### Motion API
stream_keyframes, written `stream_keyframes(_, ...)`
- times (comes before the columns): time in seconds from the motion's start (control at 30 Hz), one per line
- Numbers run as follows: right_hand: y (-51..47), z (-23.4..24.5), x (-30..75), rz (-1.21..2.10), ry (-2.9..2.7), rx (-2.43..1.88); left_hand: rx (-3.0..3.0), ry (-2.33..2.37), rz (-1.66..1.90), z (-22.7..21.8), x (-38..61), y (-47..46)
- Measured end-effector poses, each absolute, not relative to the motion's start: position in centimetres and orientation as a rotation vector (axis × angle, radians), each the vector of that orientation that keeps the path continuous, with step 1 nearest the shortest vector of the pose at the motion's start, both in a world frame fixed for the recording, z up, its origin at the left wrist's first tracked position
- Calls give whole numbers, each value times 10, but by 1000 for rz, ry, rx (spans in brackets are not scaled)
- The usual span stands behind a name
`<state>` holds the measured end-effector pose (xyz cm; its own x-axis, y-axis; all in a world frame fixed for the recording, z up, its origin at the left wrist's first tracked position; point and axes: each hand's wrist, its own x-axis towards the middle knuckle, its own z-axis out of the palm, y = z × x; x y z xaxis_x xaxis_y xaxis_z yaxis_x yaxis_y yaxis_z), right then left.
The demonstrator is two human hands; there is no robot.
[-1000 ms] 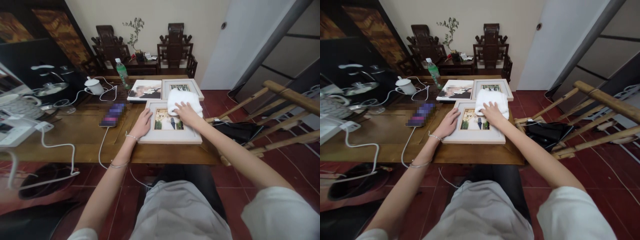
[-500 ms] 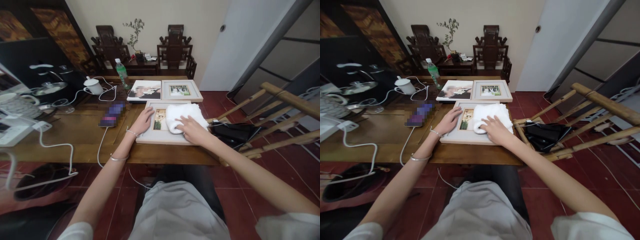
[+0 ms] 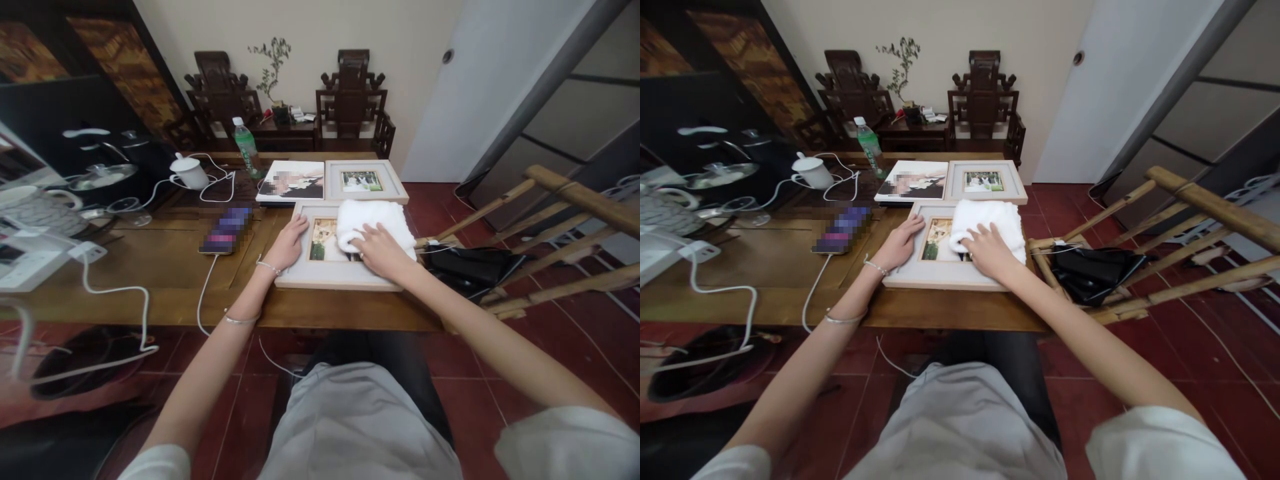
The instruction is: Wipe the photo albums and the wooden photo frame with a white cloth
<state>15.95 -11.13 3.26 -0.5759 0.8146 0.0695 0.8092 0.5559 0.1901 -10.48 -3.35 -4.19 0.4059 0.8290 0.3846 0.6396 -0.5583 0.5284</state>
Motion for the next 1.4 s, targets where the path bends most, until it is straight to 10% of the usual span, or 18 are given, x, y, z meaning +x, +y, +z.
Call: stream_keyframes(1.4,-127,35,146,-17,2694,1579,2494,1382,721,-35,-99,-40)
